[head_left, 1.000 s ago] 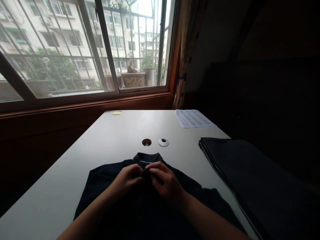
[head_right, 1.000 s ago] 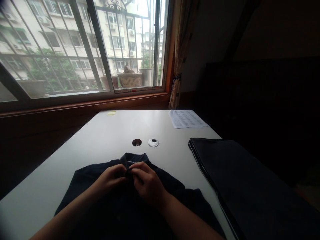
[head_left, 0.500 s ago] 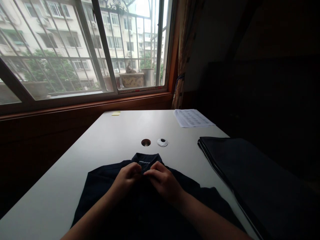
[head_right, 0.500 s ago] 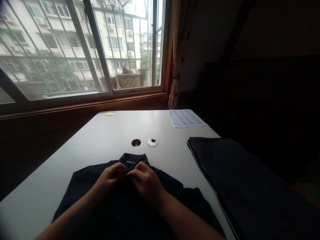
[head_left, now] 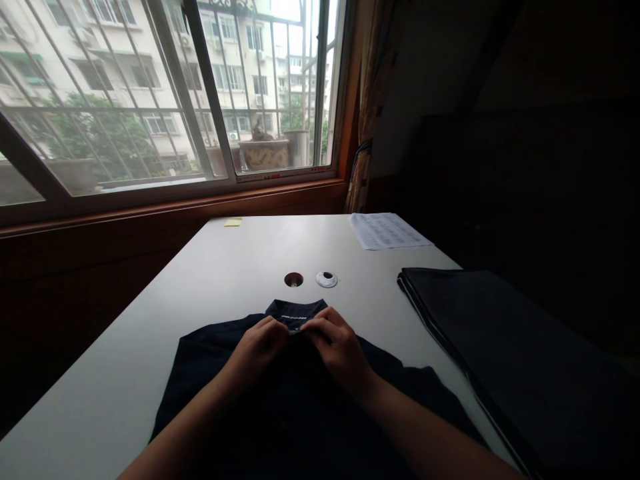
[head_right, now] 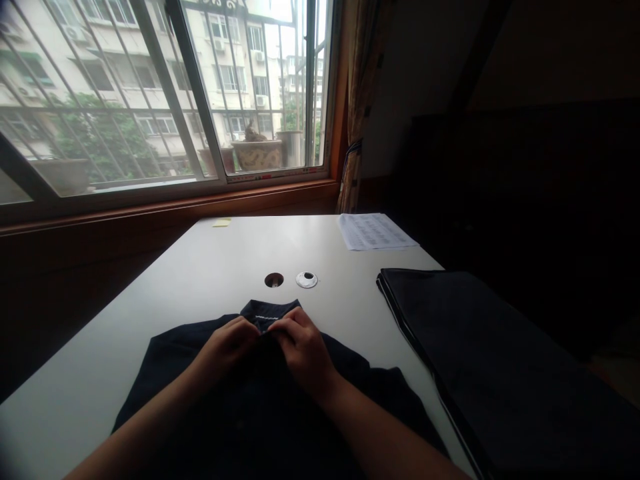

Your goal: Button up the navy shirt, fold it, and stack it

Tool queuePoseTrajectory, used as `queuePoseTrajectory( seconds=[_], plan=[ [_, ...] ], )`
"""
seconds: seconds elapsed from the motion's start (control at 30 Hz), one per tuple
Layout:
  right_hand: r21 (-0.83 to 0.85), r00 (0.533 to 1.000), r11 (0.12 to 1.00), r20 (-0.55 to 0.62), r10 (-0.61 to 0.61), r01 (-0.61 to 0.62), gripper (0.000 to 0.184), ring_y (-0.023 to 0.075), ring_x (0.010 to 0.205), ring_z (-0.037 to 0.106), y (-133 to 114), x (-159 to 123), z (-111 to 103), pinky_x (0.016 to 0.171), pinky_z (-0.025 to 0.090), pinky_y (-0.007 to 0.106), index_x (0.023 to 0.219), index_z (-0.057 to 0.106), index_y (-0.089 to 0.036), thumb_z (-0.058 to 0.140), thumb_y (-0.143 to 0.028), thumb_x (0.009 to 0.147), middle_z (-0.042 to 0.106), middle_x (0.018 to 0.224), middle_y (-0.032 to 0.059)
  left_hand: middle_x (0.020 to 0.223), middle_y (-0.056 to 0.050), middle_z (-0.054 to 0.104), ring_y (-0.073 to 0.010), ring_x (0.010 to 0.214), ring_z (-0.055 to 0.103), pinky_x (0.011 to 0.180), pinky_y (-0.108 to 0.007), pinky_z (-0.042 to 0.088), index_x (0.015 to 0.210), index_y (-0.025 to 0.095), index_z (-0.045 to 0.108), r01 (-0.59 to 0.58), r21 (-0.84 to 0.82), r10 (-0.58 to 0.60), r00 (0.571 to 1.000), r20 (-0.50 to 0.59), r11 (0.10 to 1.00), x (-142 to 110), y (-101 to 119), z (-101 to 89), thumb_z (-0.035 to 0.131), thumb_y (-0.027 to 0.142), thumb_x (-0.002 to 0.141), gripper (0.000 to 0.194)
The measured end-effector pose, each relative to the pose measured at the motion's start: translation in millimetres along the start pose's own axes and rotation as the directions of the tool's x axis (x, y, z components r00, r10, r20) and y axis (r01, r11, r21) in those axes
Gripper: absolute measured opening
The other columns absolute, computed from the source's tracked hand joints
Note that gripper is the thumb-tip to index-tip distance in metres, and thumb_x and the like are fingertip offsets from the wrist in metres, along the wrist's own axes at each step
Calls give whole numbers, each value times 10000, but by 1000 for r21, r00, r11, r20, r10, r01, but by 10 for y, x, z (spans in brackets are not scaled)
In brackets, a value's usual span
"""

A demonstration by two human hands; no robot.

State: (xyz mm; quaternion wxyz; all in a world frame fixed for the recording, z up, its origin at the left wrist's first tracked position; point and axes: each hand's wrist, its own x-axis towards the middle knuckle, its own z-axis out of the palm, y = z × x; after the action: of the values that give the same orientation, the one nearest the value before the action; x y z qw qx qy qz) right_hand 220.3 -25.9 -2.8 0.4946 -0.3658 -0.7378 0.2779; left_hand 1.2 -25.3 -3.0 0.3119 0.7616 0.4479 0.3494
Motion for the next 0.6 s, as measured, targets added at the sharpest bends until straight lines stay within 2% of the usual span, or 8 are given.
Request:
queuePoseTrajectory(
  seconds=[0.27,0.6],
  plan=[
    [14,1000,1000,9,5,-5,208,169,855,605,-9,2,-8,783,532,311,995,727,-252,613,-104,904,576,917,25,944,-33,590,-142,772,613,672,-241,487,945,199,684,14,17,-14,1000,-4,1000,-13,-46,41,625,222,888,85],
    [-10,997,999,54,-53,53,224,167,837,609,-36,-3,-22,769,535,314,1009,737,-253,630,-97,888,584,903,22,888,-15,580,-143,767,582,676,-238,459,886,190,601,19,51,-18,1000,-9,999,-36,-20,39,604,187,885,4]
  ],
)
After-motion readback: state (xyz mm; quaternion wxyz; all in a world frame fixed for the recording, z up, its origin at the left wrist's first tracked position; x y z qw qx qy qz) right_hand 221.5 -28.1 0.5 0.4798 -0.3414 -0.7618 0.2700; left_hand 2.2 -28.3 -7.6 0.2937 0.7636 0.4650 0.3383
